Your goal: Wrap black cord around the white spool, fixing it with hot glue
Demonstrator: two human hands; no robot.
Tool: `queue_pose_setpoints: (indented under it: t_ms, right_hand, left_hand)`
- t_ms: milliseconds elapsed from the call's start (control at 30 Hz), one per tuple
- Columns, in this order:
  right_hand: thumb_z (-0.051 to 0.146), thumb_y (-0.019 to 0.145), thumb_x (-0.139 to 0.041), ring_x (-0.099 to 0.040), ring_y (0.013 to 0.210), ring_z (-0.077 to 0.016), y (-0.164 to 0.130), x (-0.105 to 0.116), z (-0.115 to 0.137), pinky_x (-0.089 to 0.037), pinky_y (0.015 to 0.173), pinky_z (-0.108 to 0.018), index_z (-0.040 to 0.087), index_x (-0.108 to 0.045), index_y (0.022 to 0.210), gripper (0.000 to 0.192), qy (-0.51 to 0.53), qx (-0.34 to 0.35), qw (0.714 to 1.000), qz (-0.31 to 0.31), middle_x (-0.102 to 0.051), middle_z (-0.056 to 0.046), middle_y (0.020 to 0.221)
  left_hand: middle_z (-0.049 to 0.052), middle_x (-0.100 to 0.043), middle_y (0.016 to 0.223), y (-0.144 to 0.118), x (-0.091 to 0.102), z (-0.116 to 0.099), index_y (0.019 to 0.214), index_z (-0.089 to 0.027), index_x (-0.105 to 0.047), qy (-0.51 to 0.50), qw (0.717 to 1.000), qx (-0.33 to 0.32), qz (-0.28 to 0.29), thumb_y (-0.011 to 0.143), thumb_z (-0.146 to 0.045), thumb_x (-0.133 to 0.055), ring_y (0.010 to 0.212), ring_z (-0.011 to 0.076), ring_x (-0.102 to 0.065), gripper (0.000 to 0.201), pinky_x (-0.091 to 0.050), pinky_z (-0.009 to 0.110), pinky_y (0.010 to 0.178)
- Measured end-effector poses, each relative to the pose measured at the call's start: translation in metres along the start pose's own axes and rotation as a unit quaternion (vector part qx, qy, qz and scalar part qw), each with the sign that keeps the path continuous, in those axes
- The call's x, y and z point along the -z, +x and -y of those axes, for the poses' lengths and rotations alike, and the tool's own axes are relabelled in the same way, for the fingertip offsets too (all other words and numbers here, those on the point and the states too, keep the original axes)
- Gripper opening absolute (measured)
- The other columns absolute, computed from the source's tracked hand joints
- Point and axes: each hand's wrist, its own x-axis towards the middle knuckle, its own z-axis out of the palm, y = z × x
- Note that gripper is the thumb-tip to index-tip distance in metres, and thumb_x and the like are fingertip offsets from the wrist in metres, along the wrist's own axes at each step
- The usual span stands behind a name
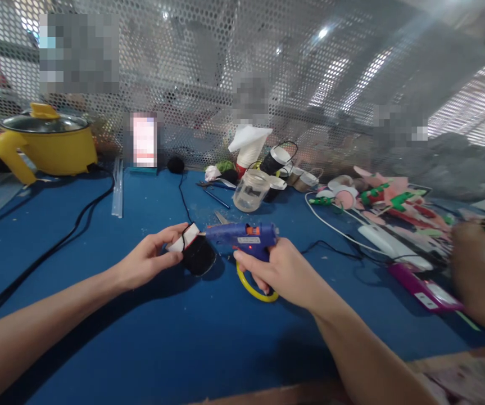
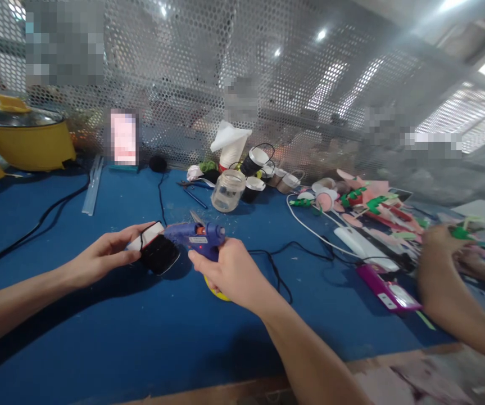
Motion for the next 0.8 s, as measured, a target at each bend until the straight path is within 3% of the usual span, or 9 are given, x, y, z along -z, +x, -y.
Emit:
queue_pose_setpoints:
  t_ms: [433, 600, 800]
  right_hand:
    - [0.032, 0.079, -0.046, -0.040, 0.032, -0.0064, -0.0004, 0.0009, 0.0010, -0.038, 0.039, -0.019, 0.015, -0.050, 0.060, 0.026, 0.011, 0.002, 1.000, 0.022, -0.042, 0.006, 0.036]
    - [0.032, 0.078, -0.048, -0.041, 0.033, -0.0065, -0.0016, 0.0005, 0.0019, -0.038, 0.039, -0.019, 0.015, -0.050, 0.060, 0.025, 0.025, 0.006, 0.999, 0.030, -0.043, 0.005, 0.037]
    - [0.031, 0.078, -0.048, -0.040, 0.032, -0.0058, 0.0023, 0.0018, 0.0015, -0.037, 0.039, -0.018, 0.014, -0.051, 0.059, 0.025, 0.023, -0.007, 1.000, 0.009, -0.041, 0.006, 0.035]
  left_hand:
    - [0.010, -0.045, 0.129, -0.0006, 0.0004, 0.0022, 0.100, -0.016, -0.058, 0.010, 1.000, -0.011, 0.002, 0.070, -0.032, -0.054, 0.117, 0.0323, -0.038, 0.034, -0.026, 0.043, 0.099]
    - [0.010, -0.043, 0.131, -0.0007, 0.0001, 0.0002, 0.092, -0.016, -0.061, 0.007, 1.000, -0.009, -0.002, 0.070, -0.034, -0.055, 0.117, 0.0328, -0.039, 0.030, -0.026, 0.043, 0.099]
    - [0.011, -0.043, 0.131, 0.0002, -0.0001, -0.0015, 0.093, -0.015, -0.061, 0.005, 1.000, -0.006, -0.001, 0.068, -0.035, -0.056, 0.119, 0.0342, -0.036, 0.032, -0.024, 0.044, 0.100]
